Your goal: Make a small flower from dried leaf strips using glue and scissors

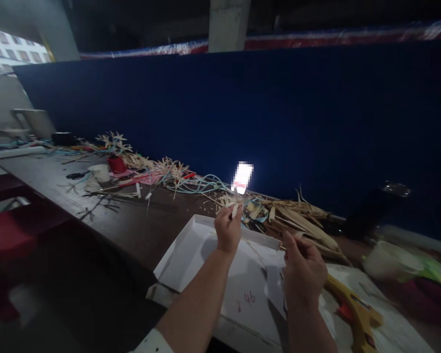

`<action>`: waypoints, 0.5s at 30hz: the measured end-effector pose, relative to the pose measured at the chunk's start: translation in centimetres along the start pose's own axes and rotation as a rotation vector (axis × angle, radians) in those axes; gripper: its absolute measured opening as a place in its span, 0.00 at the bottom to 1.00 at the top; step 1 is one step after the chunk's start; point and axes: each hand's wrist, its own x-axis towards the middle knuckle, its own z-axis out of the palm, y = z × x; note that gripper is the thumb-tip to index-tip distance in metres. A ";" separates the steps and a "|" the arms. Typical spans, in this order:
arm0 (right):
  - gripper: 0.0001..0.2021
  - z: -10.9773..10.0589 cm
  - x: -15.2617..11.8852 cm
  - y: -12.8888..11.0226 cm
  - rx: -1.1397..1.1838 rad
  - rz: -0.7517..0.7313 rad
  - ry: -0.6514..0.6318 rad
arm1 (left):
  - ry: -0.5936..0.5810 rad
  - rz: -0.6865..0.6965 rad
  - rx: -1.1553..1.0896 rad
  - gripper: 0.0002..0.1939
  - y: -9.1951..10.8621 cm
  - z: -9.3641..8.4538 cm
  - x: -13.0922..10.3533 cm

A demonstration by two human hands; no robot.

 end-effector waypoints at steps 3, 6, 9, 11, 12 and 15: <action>0.20 -0.2 -0.2 -0.2 -0.107 -0.045 -0.049 | -0.044 0.093 0.038 0.10 0.5 -0.1 -0.3; 0.20 -0.2 -0.4 -0.4 -0.116 -0.062 -0.088 | -0.071 0.139 0.029 0.09 0.6 -0.1 -0.5; 0.20 -0.2 -0.5 -0.4 -0.150 -0.093 -0.110 | -0.073 0.169 0.031 0.08 0.5 0.0 -0.5; 0.21 -0.1 -0.5 -0.4 -0.159 -0.103 -0.117 | -0.078 0.186 0.034 0.08 0.5 0.1 -0.6; 0.21 -0.1 -0.6 -0.3 -0.157 -0.103 -0.123 | -0.082 0.195 0.034 0.07 0.5 0.1 -0.6; 0.22 -0.1 -0.6 -0.1 -0.146 -0.103 -0.140 | -0.075 0.233 0.010 0.07 0.5 0.2 -0.6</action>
